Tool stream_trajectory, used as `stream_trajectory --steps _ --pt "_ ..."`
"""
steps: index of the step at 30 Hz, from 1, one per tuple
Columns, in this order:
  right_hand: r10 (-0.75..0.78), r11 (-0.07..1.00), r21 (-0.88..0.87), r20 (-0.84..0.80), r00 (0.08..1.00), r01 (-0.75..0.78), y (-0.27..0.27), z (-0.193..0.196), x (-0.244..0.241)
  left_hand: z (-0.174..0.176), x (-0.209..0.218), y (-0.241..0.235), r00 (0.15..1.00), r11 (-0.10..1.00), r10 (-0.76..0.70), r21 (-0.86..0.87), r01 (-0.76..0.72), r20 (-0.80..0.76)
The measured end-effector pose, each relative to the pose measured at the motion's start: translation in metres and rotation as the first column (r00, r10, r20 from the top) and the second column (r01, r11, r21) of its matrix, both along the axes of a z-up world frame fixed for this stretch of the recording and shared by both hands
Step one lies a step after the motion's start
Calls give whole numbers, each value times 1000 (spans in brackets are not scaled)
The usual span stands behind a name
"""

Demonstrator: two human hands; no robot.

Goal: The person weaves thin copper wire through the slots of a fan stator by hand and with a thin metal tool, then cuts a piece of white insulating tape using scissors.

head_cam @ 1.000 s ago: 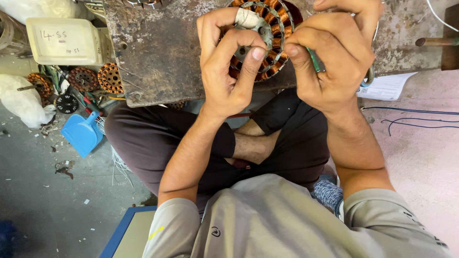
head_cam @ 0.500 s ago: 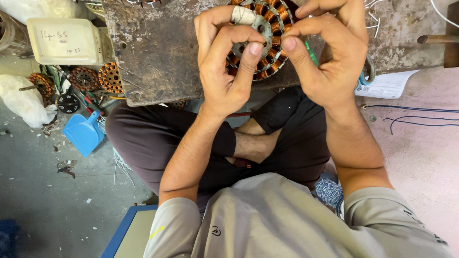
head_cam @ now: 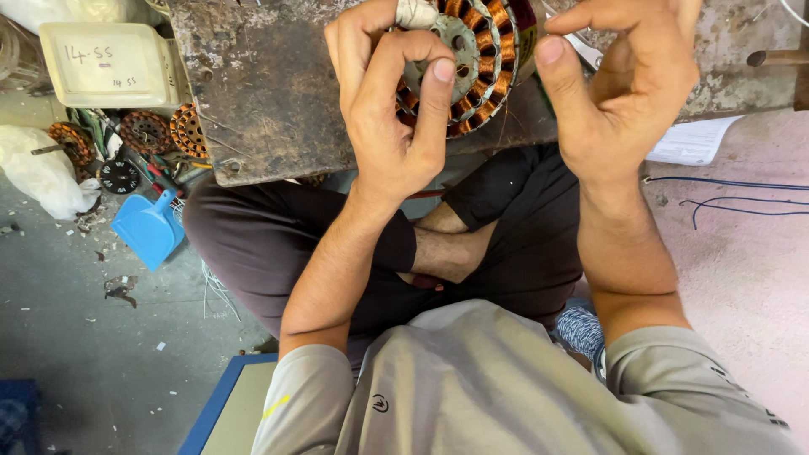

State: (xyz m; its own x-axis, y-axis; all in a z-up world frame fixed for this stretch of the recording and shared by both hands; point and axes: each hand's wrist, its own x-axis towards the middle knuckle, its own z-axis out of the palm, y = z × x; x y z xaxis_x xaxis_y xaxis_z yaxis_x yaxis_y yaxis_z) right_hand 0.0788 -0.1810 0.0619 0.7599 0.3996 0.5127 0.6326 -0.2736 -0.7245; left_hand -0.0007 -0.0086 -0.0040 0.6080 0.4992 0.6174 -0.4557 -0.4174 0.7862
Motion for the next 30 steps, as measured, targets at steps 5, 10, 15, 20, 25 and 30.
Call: stream_trajectory --steps 5,10,15,20,25,30 --pt "15 1000 -11 -5 1000 -15 -7 -4 3 5 3 -2 999 999 34 39 -33 -17" --pt "69 997 -29 -27 997 -70 -13 -9 7 12 5 -3 998 997 59 43 -58 -25" --pt "97 993 -66 -48 994 -101 -13 -11 10 14 7 -3 995 994 84 76 -80 -54" --pt "152 968 -207 49 987 -139 -12 -10 9 17 8 -5 994 991 94 98 -89 -56" --pt "216 959 -187 1 976 -212 -5 -11 11 19 7 -5 994 993 89 85 -83 -65" --pt "241 959 -153 -7 971 -239 1 -5 6 15 5 -2 998 999 45 10 -44 -48"
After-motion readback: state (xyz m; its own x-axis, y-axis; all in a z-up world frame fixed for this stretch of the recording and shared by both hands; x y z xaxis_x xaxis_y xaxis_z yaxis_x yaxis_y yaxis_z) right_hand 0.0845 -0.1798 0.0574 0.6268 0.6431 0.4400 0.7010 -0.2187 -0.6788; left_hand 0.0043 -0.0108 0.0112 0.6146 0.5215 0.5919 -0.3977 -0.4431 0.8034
